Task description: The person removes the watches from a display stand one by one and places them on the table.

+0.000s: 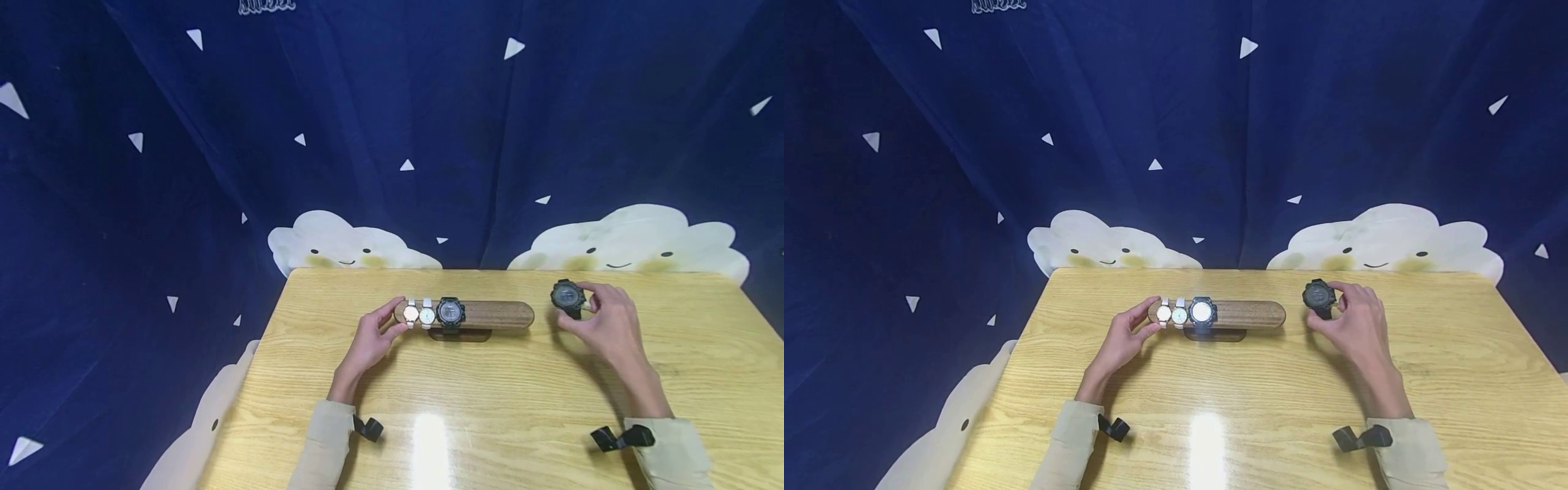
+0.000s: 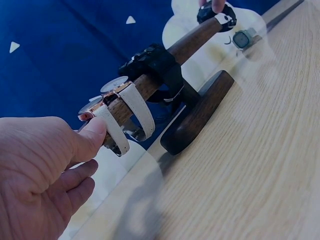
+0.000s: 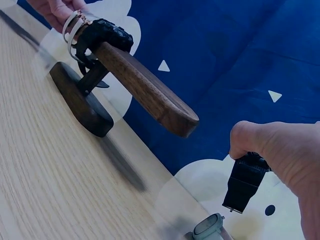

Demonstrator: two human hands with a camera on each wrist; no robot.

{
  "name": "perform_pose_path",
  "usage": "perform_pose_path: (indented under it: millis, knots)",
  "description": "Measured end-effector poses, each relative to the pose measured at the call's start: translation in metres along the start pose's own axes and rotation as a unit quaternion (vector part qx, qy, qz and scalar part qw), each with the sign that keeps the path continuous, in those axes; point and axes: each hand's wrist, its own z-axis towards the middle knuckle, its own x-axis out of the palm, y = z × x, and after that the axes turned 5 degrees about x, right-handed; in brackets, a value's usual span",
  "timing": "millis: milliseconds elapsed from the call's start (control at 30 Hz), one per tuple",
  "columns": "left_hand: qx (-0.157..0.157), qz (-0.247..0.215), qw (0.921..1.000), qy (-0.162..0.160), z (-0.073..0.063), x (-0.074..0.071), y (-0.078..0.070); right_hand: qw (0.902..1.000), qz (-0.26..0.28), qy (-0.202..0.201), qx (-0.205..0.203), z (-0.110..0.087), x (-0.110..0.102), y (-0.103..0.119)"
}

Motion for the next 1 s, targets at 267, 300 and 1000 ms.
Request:
perform_pose_path:
  millis: [267, 300, 1000]
  knots:
    - [-0.002, 0.004, 1.0, 0.0, -0.001, 0.0, -0.001, 1.0, -0.001, 0.001, 0.006, 0.002, -0.008, -0.003]
    - [-0.003, 0.005, 1.0, -0.001, -0.001, 0.0, -0.001, 1.0, -0.001, -0.001, 0.006, 0.002, -0.008, -0.004]
    - [0.004, -0.016, 0.9999, -0.003, -0.001, 0.001, -0.001, 0.9984, -0.035, 0.012, 0.043, 0.003, -0.022, -0.019]
